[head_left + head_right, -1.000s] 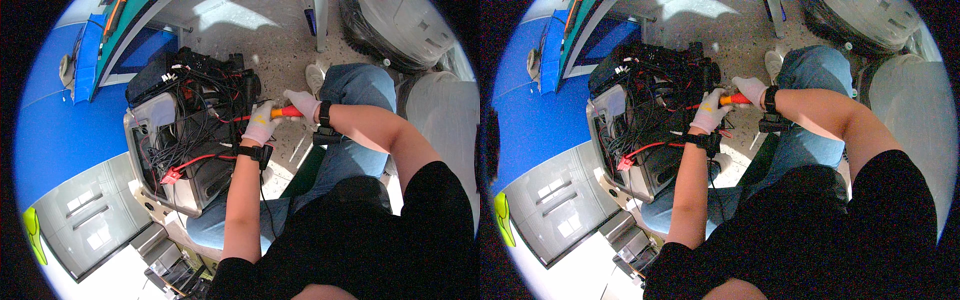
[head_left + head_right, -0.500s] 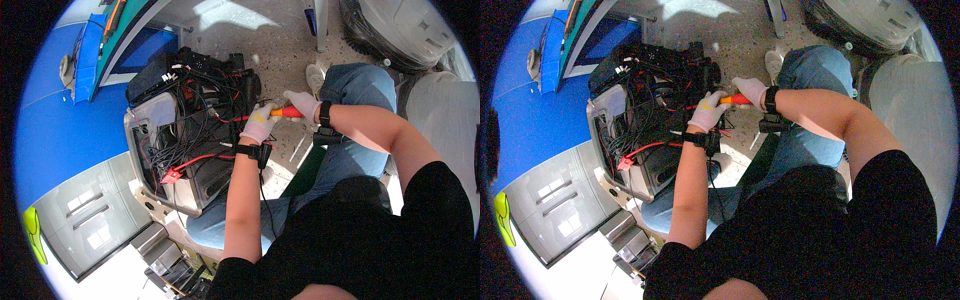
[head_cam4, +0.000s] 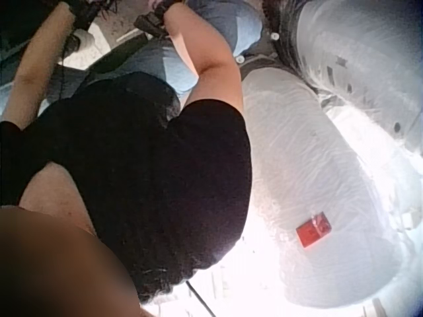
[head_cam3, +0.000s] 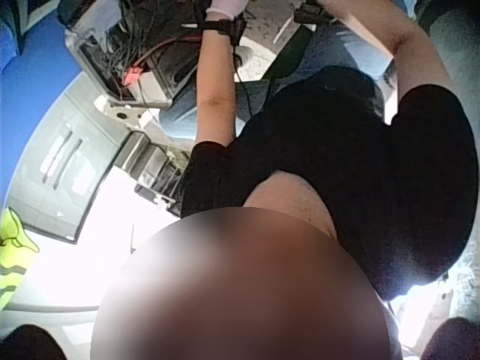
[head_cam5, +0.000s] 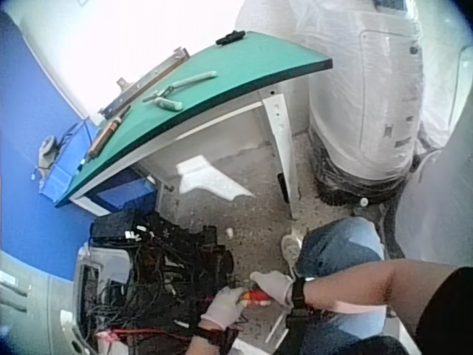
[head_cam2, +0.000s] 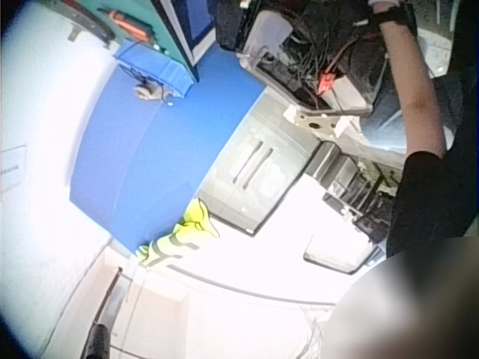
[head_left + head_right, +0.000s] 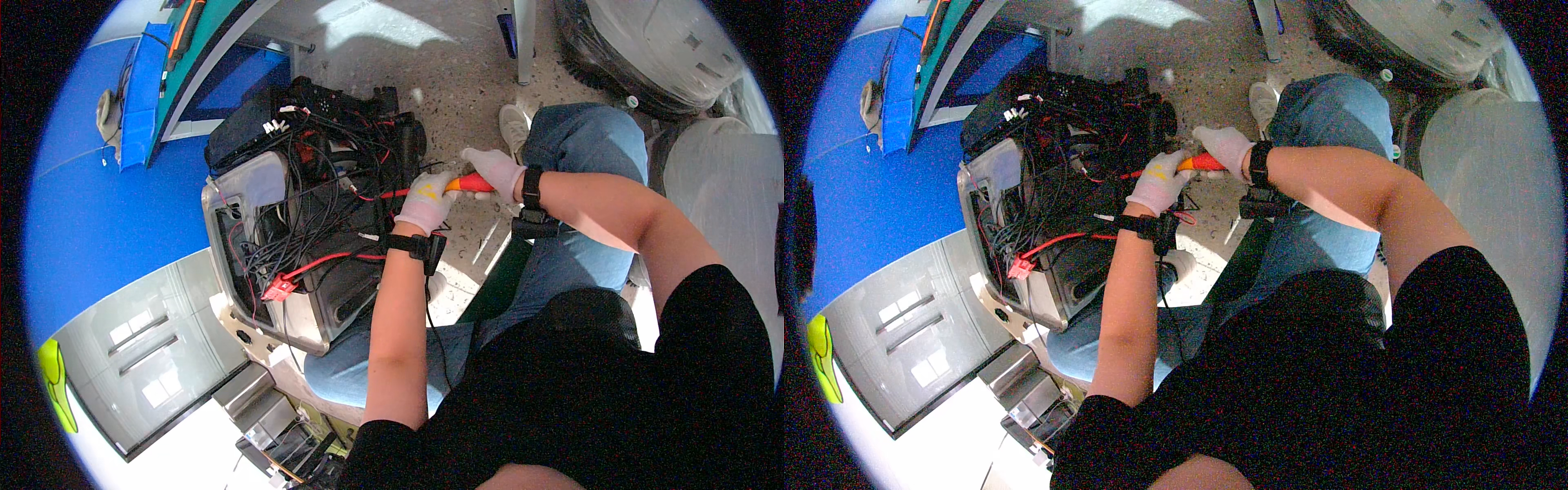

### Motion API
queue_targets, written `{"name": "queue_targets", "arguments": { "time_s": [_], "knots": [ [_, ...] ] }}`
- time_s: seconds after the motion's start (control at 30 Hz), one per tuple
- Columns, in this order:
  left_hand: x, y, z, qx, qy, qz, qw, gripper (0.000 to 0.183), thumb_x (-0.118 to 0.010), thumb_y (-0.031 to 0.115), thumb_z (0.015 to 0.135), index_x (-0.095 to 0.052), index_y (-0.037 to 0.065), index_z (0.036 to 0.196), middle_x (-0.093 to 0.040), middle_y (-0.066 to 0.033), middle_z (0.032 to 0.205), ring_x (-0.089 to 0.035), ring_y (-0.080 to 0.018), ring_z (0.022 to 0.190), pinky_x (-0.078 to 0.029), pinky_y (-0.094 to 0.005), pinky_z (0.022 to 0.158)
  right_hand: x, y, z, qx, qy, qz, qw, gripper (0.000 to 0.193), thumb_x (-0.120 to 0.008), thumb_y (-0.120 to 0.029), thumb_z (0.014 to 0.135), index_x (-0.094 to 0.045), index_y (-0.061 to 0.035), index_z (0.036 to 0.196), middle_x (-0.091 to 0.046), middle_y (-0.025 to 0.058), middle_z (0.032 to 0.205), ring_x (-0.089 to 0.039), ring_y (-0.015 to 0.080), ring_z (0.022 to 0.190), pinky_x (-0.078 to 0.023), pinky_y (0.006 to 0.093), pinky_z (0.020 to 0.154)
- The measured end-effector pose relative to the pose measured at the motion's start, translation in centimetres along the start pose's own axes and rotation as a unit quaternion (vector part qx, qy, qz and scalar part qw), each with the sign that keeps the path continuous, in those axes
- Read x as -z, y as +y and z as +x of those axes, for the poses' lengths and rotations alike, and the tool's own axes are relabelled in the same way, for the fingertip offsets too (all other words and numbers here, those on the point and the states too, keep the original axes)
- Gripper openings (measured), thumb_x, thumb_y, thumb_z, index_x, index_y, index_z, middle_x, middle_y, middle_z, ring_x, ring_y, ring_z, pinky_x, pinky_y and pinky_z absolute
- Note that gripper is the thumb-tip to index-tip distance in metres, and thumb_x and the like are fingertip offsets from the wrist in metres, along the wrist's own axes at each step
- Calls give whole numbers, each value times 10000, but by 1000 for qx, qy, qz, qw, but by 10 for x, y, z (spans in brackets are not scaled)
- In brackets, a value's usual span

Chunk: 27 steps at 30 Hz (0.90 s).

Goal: Using a screwdriver and hands to organize and connect cables inside an electromechanical machine cabinet.

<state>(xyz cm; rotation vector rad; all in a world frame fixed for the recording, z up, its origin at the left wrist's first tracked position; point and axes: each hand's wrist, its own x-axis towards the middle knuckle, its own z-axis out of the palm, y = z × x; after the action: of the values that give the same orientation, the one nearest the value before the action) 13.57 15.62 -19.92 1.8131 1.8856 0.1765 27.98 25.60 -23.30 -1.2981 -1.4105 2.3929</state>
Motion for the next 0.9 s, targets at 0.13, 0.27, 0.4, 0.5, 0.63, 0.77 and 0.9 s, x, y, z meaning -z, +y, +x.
{"name": "queue_targets", "arguments": {
  "time_s": [0.13, 0.27, 0.4, 0.5, 0.63, 0.77, 0.9],
  "knots": [
    [0, 3, -1, 3, 14, -5, 1000, 370, -638, 181, 757, -561, 13, 1077, -590, -199, 942, -542, -377, 897, -440, -405, 805, -1, -5, -1, -69, 16, 68, 995, 439, -463, -403, 860, -569, 21, 824, -609, 156, 699, -610, 236, 540, -496, 340, 447],
    [-4, 5, -1, -17, 88, -8, 996, 375, -678, 136, 712, -553, 17, 1045, -574, -186, 929, -538, -359, 891, -445, -398, 791, 3, 0, 5, -83, 0, 82, 993, 422, -448, -391, 868, -563, 15, 862, -612, 160, 720, -613, 233, 549, -493, 332, 444],
    [-4, 4, -3, -29, 144, -39, 988, 354, -698, 100, 684, -549, 26, 996, -564, -177, 932, -537, -341, 901, -447, -387, 786, 2, 6, 10, -7, -7, -41, 999, 386, -435, -372, 879, -551, -5, 891, -611, 159, 755, -617, 231, 562, -497, 326, 443],
    [-5, 3, -5, 11, 104, -39, 994, 321, -702, 86, 680, -549, 31, 958, -564, -164, 940, -544, -335, 909, -447, -377, 785, 3, 2, 4, -29, -16, -3, 999, 361, -425, -353, 887, -536, -10, 906, -604, 158, 769, -616, 230, 567, -497, 328, 444],
    [-4, 1, -6, 3, 99, -50, 994, 327, -685, 121, 713, -555, 33, 999, -572, -154, 930, -550, -330, 909, -449, -380, 786, 2, -7, -2, -94, 2, 83, 992, 383, -427, -356, 882, -533, 11, 906, -589, 161, 749, -609, 221, 549, -490, 341, 441],
    [-4, -3, -7, 8, 76, -58, 995, 340, -668, 155, 736, -558, 37, 1035, -576, -164, 926, -546, -336, 915, -446, -381, 804, 2, -1, 6, -86, 18, 38, 995, 372, -408, -352, 888, -540, -5, 914, -591, 193, 763, -613, 272, 595, -488, 385, 520],
    [-6, -1, -6, -51, 128, -16, 990, 342, -678, 134, 722, -559, 38, 1027, -564, -174, 951, -540, -343, 921, -445, -380, 810, 5, 14, 19, 42, 14, -52, 998, 416, -456, -386, 873, -555, 17, 882, -627, 152, 722, -614, 215, 542, -476, 291, 413]
  ]
}}
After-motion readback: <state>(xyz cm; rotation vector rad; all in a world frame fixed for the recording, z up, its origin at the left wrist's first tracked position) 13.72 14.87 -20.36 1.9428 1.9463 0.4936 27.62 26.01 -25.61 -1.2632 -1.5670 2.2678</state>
